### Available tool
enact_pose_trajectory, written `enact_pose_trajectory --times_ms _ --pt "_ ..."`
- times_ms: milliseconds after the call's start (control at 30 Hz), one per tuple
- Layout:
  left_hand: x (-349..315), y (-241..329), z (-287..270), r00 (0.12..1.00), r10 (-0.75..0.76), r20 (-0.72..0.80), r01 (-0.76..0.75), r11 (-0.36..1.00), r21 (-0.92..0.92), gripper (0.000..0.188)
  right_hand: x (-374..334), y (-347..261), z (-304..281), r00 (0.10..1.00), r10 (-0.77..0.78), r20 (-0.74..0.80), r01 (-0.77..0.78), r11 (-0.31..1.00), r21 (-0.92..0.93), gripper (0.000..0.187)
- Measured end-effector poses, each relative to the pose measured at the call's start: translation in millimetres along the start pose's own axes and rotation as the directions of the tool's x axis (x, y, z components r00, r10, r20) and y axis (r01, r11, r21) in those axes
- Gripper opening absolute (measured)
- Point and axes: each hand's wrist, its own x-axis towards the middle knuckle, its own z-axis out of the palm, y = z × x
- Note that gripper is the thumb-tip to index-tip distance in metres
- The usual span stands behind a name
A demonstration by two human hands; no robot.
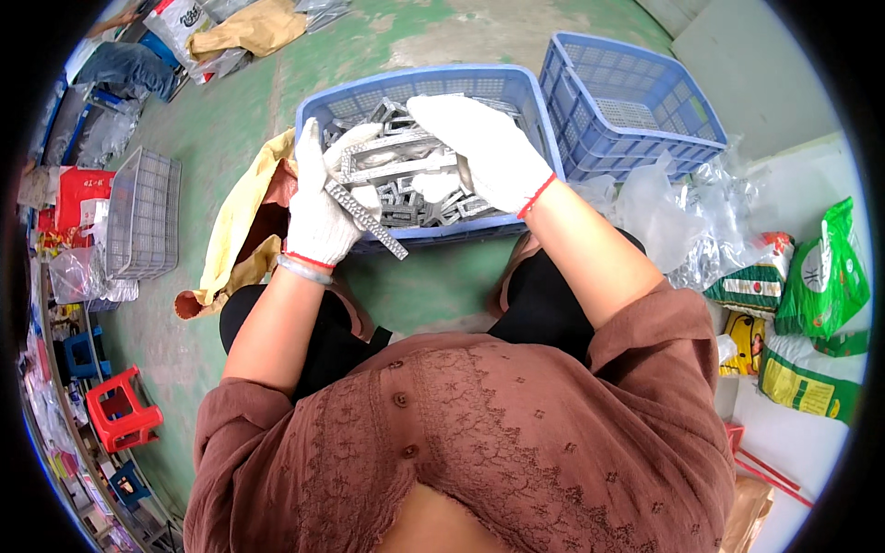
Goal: The person sits on the floor and repeatedly picks up small rectangular metal parts from a blue crate, inspects them, and places them into a yellow sack. The person handles the parts one by one or in small handfuls throughout the clip.
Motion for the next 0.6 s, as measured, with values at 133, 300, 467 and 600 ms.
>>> enact_pose_trajectory --times_ms 133,300,467,600 --pt "1.2 7.6 -5.9 0.998 -0.052 0.033 0.056 0.99 -0.128 0.075 1.4 6.9 3.5 0.973 -0.213 0.085 0.224 0.96 -0.165 0.038" --pt "-1.7 6.9 -11.7 0.997 -0.036 -0.07 0.029 0.994 -0.103 0.081 -4.8 -6.3 16.0 0.971 -0.203 0.122 0.236 0.779 -0.581 0.047" --pt "13.9 -8.3 -23.5 0.979 0.115 -0.171 -0.157 0.953 -0.258 0.07 -12.9 8.5 28.5 0.965 -0.105 0.24 0.261 0.447 -0.855 0.079" --pt "16.2 -14.0 -53.6 0.972 0.234 0.032 -0.235 0.971 0.043 0.067 -10.0 41.9 26.6 0.948 -0.207 0.243 0.31 0.42 -0.853 0.092"
